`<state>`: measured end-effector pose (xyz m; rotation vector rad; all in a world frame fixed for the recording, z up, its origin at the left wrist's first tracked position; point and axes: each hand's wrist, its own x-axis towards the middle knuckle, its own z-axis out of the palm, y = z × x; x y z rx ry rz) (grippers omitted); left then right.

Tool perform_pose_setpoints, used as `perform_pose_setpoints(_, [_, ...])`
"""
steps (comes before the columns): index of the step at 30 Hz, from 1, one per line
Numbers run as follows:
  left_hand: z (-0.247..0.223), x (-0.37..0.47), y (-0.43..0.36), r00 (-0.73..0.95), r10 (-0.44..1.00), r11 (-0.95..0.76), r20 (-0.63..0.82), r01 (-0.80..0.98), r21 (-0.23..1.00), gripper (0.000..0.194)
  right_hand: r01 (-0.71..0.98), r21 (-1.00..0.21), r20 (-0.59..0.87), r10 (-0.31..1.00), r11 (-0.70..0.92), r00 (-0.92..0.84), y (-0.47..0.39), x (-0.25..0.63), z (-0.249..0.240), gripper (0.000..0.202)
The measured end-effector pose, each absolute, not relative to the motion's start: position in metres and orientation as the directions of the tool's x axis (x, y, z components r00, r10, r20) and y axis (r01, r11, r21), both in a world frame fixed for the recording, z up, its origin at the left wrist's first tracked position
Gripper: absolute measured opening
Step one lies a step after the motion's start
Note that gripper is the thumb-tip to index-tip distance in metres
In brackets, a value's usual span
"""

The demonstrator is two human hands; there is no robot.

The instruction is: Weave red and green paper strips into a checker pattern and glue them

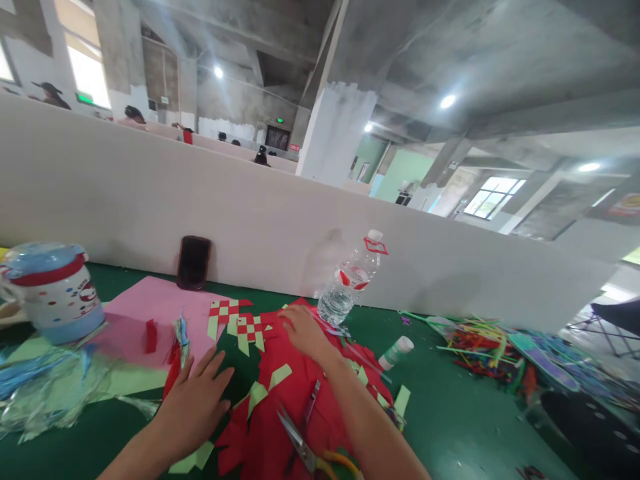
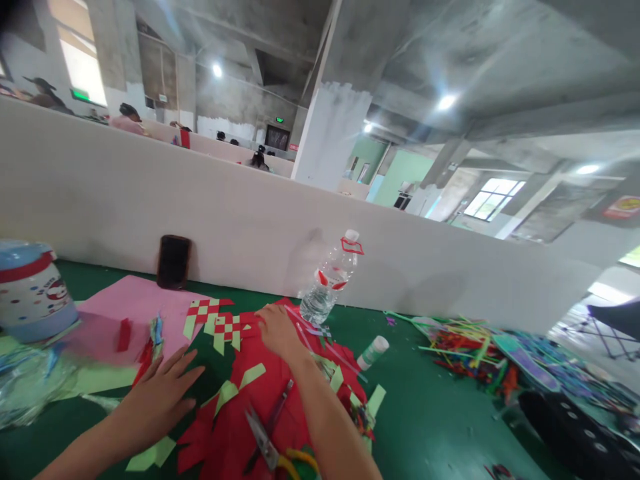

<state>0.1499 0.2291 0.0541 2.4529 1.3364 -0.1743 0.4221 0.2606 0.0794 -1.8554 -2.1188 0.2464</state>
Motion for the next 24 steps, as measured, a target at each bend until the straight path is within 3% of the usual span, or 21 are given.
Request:
perform_pose_setpoints(3, [0.064,0.151,0.207,0.578,0.757,-0.512,-0.305,0.814,0.273,0.064,0.919,-0.362,0.133,0.984,0.158,-0.117,0.221,0.426,0.084,0.037])
perform_pose_setpoints(9, [0.061,0.141,0.169,0.670,0.671,-0.501,-0.318,0.726,0.471,0.080,0.895,-0.389,0.078,0.976,0.219,-0.205,0.153,0.412,0.082,0.038])
perform_pose_setpoints(18, [0.036,0.143,0.257,0.493,0.864,-0.443,-0.100,0.839,0.316,0.052,0.928,-0.321,-0.024,0.978,0.189,-0.208,0.216,0.346,0.059,0.049])
perform_pose_setpoints(24, [0.028,0.150,0.321,0.466,0.885,-0.451,0.016,0.848,0.277,0.047,0.945,-0.292,-0.077,0.981,0.148,-0.177,0.224,0.337,0.048,0.053])
